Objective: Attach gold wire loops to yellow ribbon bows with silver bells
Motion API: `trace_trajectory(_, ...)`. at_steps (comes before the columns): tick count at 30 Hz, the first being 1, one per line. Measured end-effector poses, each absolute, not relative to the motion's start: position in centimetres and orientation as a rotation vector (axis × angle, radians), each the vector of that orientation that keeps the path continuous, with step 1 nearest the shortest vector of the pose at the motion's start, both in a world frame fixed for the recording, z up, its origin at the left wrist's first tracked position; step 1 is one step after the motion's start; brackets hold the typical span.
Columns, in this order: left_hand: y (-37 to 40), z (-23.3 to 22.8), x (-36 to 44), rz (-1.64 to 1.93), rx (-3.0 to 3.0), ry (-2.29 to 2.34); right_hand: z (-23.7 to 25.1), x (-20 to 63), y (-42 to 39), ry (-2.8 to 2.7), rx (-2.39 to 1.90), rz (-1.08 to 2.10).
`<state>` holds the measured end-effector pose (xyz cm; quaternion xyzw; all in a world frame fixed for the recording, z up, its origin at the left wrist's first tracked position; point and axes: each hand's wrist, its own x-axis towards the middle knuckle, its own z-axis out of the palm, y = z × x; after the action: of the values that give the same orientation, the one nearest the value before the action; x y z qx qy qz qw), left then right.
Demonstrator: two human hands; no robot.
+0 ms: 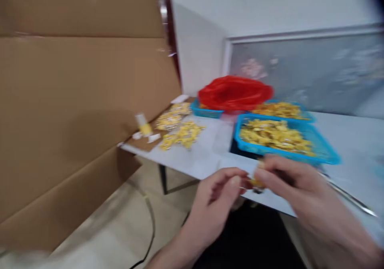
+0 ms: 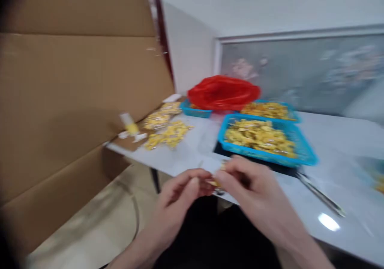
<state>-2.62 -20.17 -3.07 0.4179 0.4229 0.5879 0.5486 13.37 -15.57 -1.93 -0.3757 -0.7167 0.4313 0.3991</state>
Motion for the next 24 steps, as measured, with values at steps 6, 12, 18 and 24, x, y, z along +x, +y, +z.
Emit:
trace_trajectory(6,-16.8,-4.1,-2.1,1.275,1.121,0.932,-1.2,13.5,-14.0,-1.538,-1.033,1.32)
trace_trajectory(12,-16.8,-4.1,-0.9,1.223,0.991,0.914,-2.7,13.6,-13.7,-1.385,-0.994,1.418)
trace_trajectory(18,-17.2,-3.6,-0.9,1.241,0.826,0.925,-3.5,14.9,-14.5,-1.344,-1.112,1.16)
trace_trajectory(24,-17.6,-4.2,-1.0,1.275,0.941,1.026,-4.3,14.8,-17.3,-1.568,-1.18,1.049)
